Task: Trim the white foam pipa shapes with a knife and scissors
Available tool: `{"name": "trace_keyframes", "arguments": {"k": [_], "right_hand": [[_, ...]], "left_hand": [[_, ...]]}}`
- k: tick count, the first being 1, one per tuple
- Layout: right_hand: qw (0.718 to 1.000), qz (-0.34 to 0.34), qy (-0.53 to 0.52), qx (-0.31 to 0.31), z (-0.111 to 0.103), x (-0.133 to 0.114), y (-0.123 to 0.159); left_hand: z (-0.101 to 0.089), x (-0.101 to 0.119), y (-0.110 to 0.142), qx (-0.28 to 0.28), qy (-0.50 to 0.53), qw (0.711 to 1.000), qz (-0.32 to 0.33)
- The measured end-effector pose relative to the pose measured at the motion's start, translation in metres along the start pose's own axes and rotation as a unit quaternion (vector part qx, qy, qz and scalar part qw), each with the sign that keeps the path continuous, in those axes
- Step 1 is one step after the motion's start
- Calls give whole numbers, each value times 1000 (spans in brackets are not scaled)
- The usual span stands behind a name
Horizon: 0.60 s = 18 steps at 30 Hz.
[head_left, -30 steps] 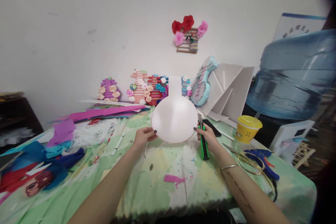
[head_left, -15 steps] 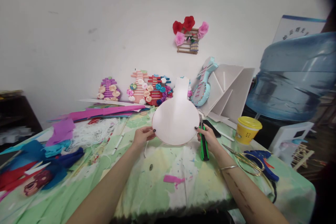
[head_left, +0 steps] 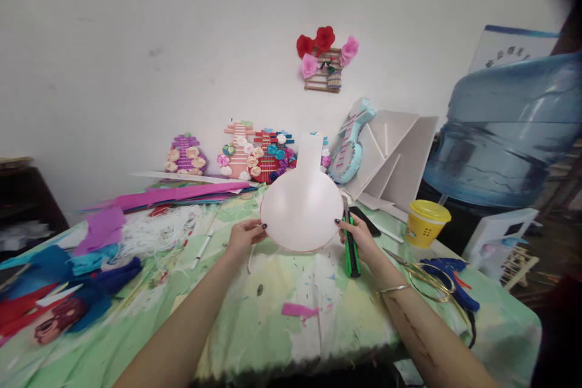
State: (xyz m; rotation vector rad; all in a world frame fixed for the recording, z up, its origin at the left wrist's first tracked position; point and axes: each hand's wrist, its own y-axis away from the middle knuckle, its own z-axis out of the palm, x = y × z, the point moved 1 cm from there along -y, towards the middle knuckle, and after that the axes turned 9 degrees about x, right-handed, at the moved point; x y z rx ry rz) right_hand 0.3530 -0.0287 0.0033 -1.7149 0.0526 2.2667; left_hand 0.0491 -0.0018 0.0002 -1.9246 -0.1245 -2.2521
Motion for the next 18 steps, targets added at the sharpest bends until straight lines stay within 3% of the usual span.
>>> {"name": "trace_keyframes", "arguments": {"k": [18], "right_hand": [[1000, 4, 7, -20, 5, -8, 7]], "left_hand": [[-1, 3, 1, 19, 23, 1000, 2]]}}
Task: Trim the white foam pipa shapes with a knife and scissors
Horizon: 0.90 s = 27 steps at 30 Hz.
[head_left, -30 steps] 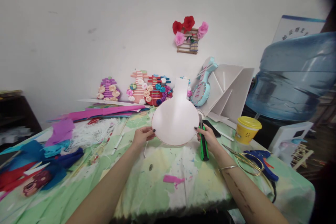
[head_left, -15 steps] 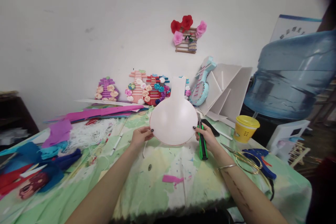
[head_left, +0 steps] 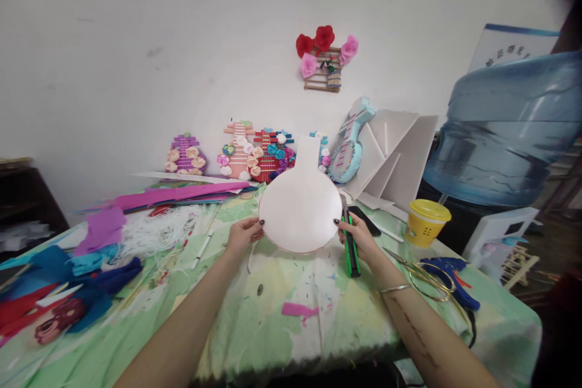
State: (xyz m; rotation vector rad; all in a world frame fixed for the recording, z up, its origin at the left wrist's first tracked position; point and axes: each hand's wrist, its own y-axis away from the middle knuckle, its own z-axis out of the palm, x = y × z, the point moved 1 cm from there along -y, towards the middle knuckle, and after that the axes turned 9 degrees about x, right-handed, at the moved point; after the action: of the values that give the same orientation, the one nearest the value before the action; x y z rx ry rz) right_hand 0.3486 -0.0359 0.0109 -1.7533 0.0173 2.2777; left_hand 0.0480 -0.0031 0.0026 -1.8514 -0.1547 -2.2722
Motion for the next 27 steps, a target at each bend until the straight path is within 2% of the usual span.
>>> {"name": "trace_keyframes", "arguments": {"k": [9, 14, 20, 24, 27], "right_hand": [[1000, -12, 1, 0, -2, 3, -2], [1000, -18, 0, 3, -2, 3, -2], [1000, -24, -2, 10, -1, 4, -3], [1000, -19, -3, -3, 0, 2, -2], [1000, -10, 0, -29, 3, -2, 2]], "left_hand": [[-1, -1, -1, -3, -12, 1000, 0], [2, 2, 1, -54, -27, 998, 12], [15, 5, 17, -127, -43, 991, 27], [21, 5, 25, -147, -2, 988, 53], [23, 5, 23, -122, 56, 989, 59]]}}
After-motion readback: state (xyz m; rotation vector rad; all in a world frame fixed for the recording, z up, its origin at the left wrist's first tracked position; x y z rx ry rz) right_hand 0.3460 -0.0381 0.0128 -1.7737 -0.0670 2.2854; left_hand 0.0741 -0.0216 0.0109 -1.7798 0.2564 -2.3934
